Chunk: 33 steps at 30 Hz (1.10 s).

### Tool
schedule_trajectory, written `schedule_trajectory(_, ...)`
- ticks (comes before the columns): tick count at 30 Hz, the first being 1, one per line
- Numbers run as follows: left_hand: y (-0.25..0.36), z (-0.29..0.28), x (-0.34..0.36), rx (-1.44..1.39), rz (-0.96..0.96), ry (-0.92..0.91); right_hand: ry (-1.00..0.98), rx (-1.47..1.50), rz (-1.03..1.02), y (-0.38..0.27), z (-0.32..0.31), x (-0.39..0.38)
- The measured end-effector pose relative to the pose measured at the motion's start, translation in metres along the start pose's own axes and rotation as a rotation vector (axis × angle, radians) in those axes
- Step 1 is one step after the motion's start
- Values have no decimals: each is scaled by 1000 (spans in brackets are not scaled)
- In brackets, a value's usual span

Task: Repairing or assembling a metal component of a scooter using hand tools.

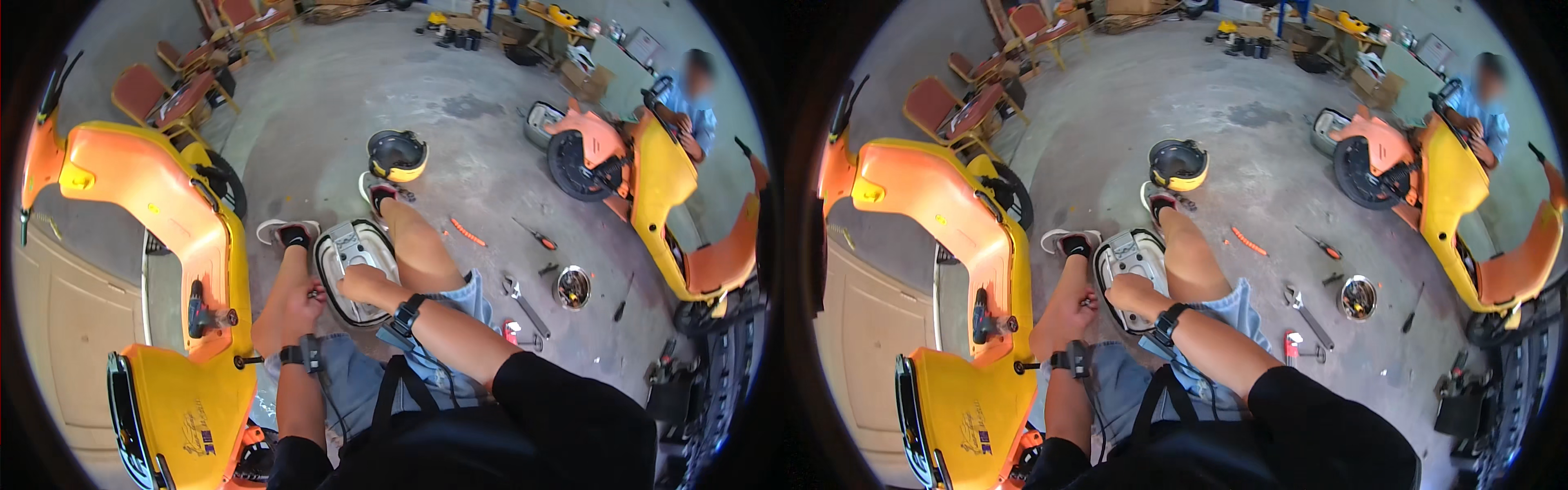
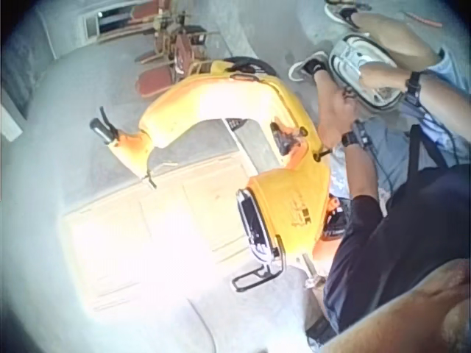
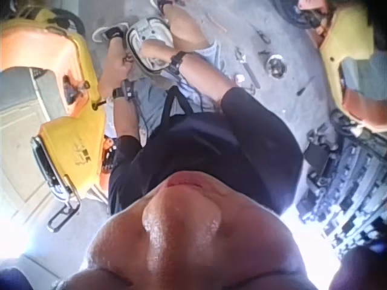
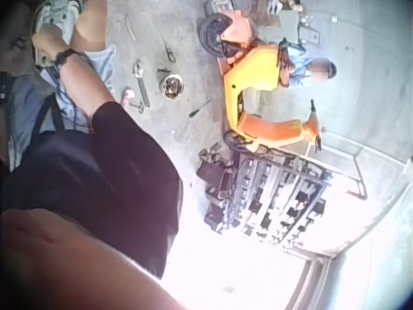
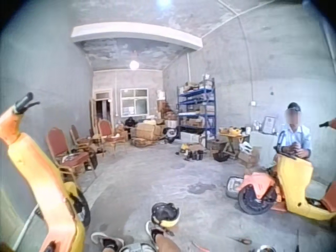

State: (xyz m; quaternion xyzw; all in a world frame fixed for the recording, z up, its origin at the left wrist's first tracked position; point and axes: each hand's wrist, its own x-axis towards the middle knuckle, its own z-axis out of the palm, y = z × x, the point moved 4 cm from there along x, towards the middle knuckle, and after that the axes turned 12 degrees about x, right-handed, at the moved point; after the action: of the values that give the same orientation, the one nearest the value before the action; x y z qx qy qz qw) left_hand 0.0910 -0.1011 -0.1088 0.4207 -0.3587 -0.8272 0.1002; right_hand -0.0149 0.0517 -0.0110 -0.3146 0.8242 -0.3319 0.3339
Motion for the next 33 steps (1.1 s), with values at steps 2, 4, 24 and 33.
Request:
schedule_trajectory(2, 21, 17, -24, -33, 39, -20, -24, -27, -19, -3, -7, -4)
schedule_trajectory(4, 25, 19, -37, -84, 91, -22, -5, -26, 34, 2, -12, -9)
schedule_trajectory(24, -69, 31, -62, 117, -95, -70, 555, -27, -463, 18, -28, 6)
schedule_trajectory(33, -79, 65, -48, 531, 15, -516, 499, -30, -732, 13, -42, 33)
